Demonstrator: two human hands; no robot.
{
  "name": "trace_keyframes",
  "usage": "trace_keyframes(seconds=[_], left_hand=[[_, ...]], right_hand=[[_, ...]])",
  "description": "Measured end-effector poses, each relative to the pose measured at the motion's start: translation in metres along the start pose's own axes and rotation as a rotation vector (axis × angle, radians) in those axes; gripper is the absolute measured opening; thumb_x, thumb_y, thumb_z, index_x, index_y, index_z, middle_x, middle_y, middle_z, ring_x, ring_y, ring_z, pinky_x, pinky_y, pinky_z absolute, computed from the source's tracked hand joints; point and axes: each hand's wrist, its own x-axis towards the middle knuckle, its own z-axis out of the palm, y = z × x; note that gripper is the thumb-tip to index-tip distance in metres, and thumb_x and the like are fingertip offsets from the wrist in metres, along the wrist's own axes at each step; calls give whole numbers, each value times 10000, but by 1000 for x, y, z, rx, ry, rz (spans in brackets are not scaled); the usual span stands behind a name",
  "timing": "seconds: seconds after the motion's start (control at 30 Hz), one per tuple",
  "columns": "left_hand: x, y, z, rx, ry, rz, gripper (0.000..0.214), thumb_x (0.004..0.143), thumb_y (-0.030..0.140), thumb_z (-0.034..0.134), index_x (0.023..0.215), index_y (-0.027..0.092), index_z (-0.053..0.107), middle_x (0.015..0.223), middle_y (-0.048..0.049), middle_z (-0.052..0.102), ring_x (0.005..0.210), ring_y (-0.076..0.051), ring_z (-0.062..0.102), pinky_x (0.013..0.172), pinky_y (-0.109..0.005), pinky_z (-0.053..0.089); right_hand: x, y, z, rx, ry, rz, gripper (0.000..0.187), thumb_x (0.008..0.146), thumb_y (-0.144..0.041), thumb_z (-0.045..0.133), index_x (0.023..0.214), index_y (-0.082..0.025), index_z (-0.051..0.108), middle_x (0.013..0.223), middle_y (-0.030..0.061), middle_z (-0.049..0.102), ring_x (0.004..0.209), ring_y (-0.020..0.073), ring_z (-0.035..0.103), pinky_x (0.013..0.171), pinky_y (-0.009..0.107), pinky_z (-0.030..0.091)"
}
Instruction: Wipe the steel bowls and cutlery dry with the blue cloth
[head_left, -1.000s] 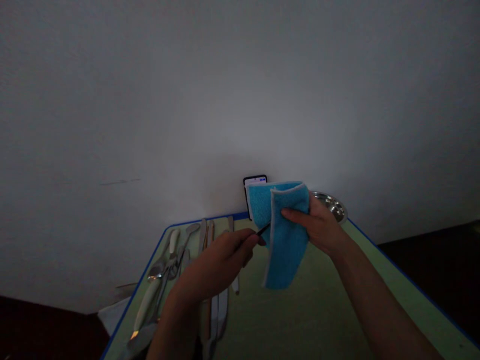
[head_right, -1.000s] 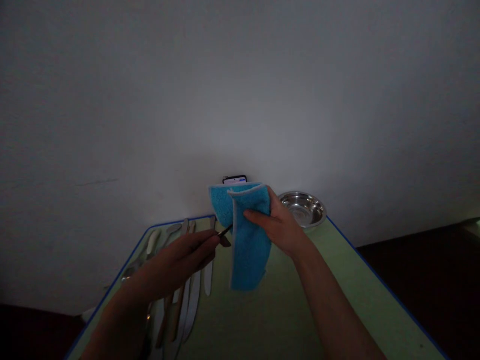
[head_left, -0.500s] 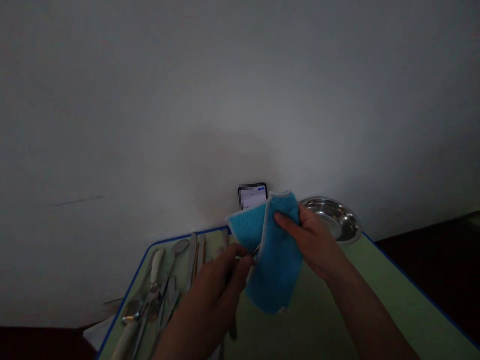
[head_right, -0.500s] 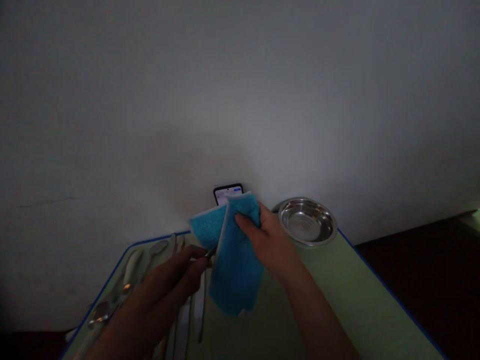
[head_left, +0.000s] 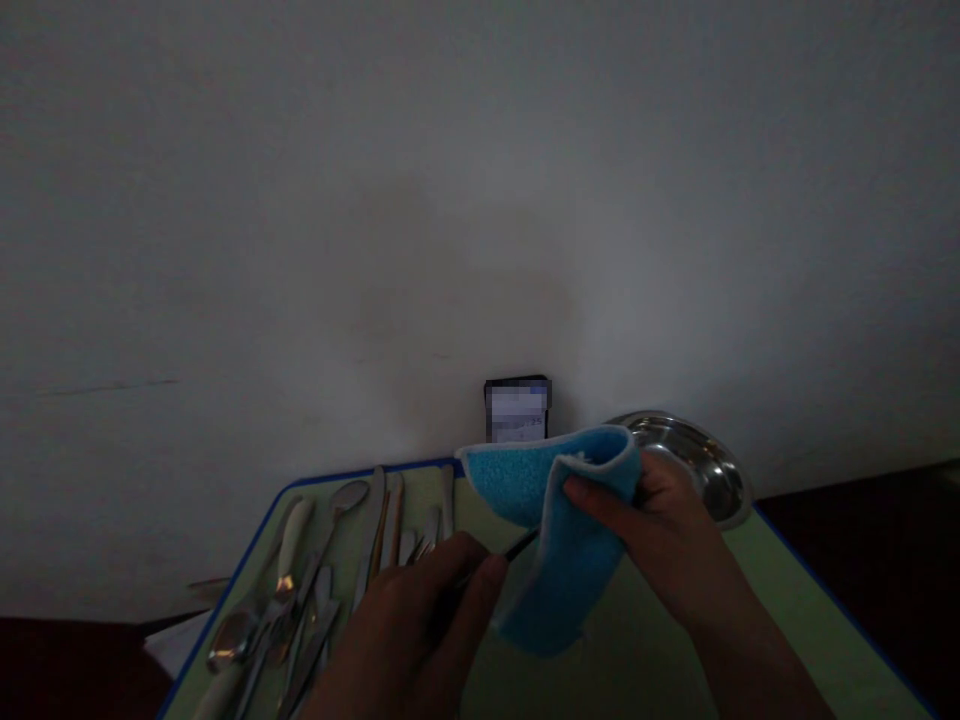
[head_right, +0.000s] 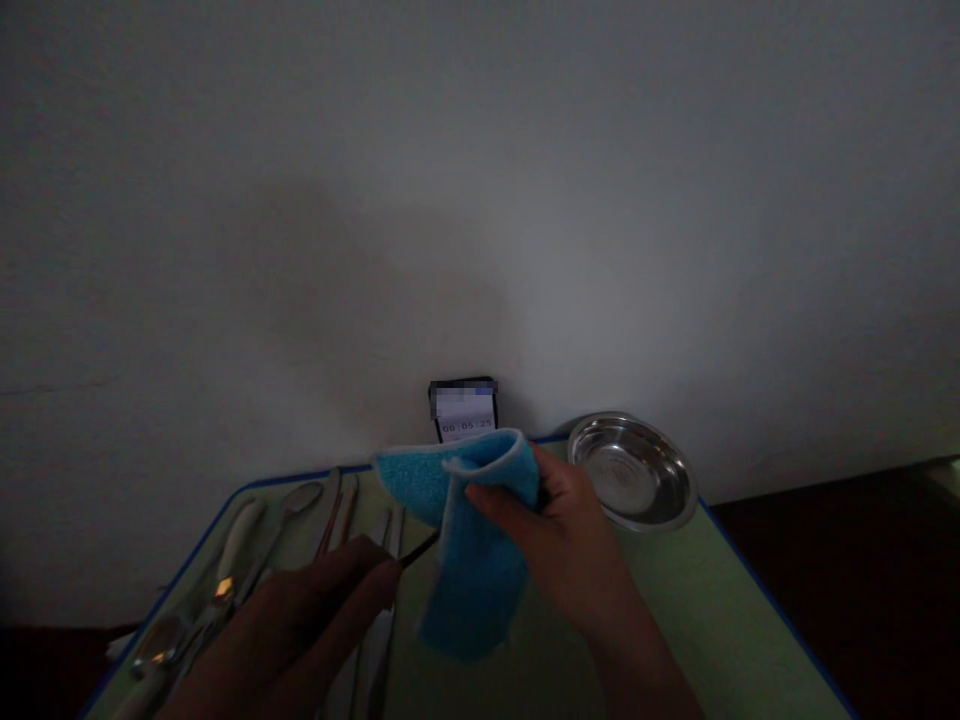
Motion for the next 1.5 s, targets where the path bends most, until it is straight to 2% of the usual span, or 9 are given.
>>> trace_keyframes(seconds=[0.13, 0.27, 0.33, 0.5, 0.73, 1.0, 1.2, 1.33, 1.5], left_hand=[[1, 0, 5, 1, 28, 57, 317, 854, 377, 366, 665, 222, 568, 570, 30, 614, 529, -123, 566, 527, -218, 397], [1, 1, 6, 11, 31, 84, 298, 843, 367, 386, 675, 225, 588, 553, 32, 609, 503, -120, 551, 501, -205, 410], [0, 2, 6, 25, 24, 68, 296, 840, 373, 392, 668, 222, 580, 526, 34, 586, 487, -120, 534, 470, -199, 399], [-4, 4, 7, -9, 33, 72, 273, 861, 365, 365, 743, 216, 562, 572, 31, 580, 543, -121, 548, 491, -199, 403], [-2, 6, 7, -23, 89, 59, 246, 878, 377, 372, 943, 207, 538, 720, 11, 622, 673, -139, 581, 571, -226, 411], [-3, 10, 9, 33, 119, 60, 321, 877, 404, 379, 679, 189, 513, 565, 37, 529, 528, -111, 502, 505, -219, 342], [-1, 9, 4, 17, 192, 62, 266, 861, 380, 412, 775, 189, 577, 569, 37, 543, 528, -111, 502, 494, -209, 359], [0, 9, 7, -56, 185, 61, 223, 854, 353, 426, 899, 192, 574, 577, 42, 549, 536, -108, 517, 491, -198, 375], [2, 9, 9, -61, 160, 89, 212, 850, 338, 431, 800, 186, 571, 567, 40, 534, 515, -103, 494, 479, -201, 365]], right_hand=[[-1, -2, 5, -26, -123, -70, 79, 780, -269, 614, 855, -259, 635, 772, -55, 630, 711, 87, 559, 648, 193, 456], [-4, -6, 1, -119, -179, -54, 88, 808, -293, 567, 856, -232, 611, 768, -42, 609, 684, 89, 539, 610, 195, 446], [-4, -8, -2, -195, -164, -52, 105, 803, -313, 565, 831, -217, 599, 742, -38, 595, 656, 89, 530, 571, 191, 431], [-2, -5, 2, -310, 19, -68, 273, 773, -447, 561, 679, -190, 550, 608, -40, 524, 531, 82, 468, 468, 198, 372], [-3, 1, 5, -231, 94, -49, 301, 780, -480, 524, 695, -191, 540, 604, -23, 518, 522, 100, 469, 464, 219, 385], [-4, -3, -4, -147, -20, -130, 205, 774, -399, 579, 867, -224, 631, 794, -8, 644, 711, 140, 569, 632, 243, 448], [-3, 2, -14, -146, -12, -100, 290, 810, -463, 508, 752, -199, 612, 704, -6, 596, 635, 128, 528, 572, 237, 416], [-4, 1, -10, -177, -20, -89, 295, 821, -472, 483, 774, -203, 596, 689, -9, 582, 605, 123, 513, 548, 235, 403], [-4, -3, -6, -196, -86, -123, 223, 799, -431, 534, 834, -219, 593, 742, -8, 603, 646, 130, 539, 570, 232, 430]])
